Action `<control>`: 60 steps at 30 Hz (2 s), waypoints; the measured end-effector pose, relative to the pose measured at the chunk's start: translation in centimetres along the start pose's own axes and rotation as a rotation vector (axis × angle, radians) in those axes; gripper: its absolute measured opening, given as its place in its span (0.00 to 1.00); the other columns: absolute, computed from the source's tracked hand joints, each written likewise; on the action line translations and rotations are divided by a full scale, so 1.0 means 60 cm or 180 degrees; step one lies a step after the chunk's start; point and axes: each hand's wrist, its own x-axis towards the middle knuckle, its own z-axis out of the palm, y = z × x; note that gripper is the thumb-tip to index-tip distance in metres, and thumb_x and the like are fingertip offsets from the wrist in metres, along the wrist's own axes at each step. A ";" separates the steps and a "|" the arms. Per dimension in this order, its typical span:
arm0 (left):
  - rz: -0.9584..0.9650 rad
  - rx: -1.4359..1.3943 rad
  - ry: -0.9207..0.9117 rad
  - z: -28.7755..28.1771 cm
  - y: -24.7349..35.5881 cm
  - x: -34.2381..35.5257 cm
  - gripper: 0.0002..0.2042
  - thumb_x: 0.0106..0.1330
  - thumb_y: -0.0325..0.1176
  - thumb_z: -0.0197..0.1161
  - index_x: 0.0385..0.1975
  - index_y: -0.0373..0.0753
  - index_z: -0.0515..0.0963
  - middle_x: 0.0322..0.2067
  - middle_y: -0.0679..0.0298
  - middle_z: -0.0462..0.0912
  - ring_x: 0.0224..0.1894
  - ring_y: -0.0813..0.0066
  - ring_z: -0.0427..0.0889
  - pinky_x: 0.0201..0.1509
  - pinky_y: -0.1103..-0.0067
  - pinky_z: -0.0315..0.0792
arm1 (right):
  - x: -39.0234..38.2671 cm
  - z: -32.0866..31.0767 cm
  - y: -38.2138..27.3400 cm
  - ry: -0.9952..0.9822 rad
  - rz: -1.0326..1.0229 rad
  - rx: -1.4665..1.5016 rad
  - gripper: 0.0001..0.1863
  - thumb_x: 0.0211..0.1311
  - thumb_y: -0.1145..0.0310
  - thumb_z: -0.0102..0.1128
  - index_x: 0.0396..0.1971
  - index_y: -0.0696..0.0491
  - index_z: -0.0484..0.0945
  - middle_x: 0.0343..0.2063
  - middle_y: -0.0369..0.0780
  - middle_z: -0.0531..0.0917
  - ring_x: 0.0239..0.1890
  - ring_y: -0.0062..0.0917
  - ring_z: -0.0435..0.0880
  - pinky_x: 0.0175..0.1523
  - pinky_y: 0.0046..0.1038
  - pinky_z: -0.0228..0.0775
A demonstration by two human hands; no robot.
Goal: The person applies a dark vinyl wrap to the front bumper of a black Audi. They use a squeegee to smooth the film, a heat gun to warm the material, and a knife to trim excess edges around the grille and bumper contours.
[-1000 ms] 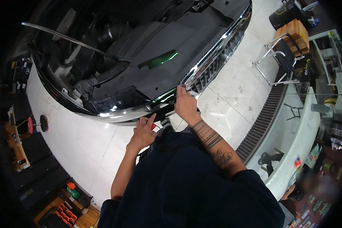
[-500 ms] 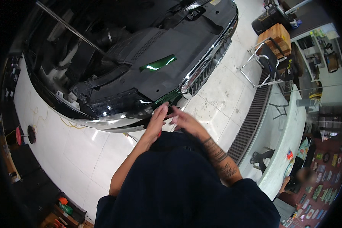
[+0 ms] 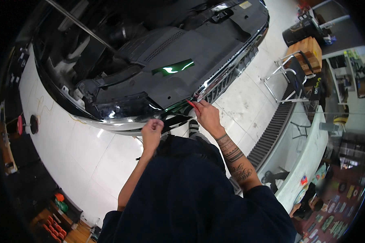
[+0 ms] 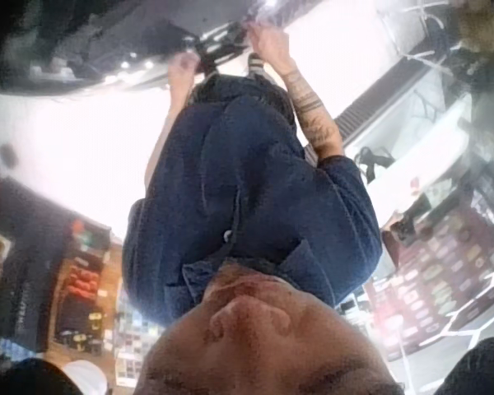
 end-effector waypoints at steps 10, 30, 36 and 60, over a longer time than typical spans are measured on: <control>-0.0507 -0.0512 0.0475 0.044 0.006 0.028 0.11 0.64 0.32 0.64 0.37 0.29 0.80 0.29 0.67 0.82 0.31 0.84 0.75 0.37 0.85 0.68 | 0.059 0.019 -0.015 -0.0270 -0.1831 -0.0104 0.19 0.46 0.72 0.60 0.43 0.52 0.80 0.36 0.37 0.76 0.41 0.31 0.73 0.44 0.34 0.63; -0.0292 -0.0912 0.0092 -0.176 0.095 -0.077 0.35 0.70 0.48 0.53 0.70 0.35 0.51 0.59 0.53 0.68 0.58 0.66 0.71 0.60 0.75 0.67 | 0.092 -0.014 -0.269 -0.3611 -0.1647 0.2703 0.32 0.57 0.69 0.64 0.62 0.56 0.64 0.57 0.44 0.66 0.57 0.33 0.70 0.56 0.32 0.67; -0.2593 -0.1305 -0.1370 -0.286 -0.079 -0.253 0.33 0.67 0.58 0.47 0.61 0.34 0.65 0.42 0.57 0.75 0.28 0.74 0.81 0.22 0.77 0.79 | 0.074 0.067 -0.243 -0.3646 -0.0986 0.1913 0.24 0.60 0.70 0.60 0.57 0.56 0.72 0.45 0.41 0.80 0.43 0.26 0.80 0.47 0.26 0.73; -0.1879 0.0826 0.0839 -0.304 -0.102 -0.227 0.04 0.60 0.23 0.60 0.24 0.32 0.78 0.19 0.63 0.77 0.17 0.84 0.72 0.18 0.83 0.67 | -0.042 0.079 -0.120 -0.3168 -0.0852 0.1273 0.16 0.63 0.62 0.54 0.45 0.57 0.79 0.40 0.45 0.83 0.44 0.36 0.81 0.51 0.35 0.71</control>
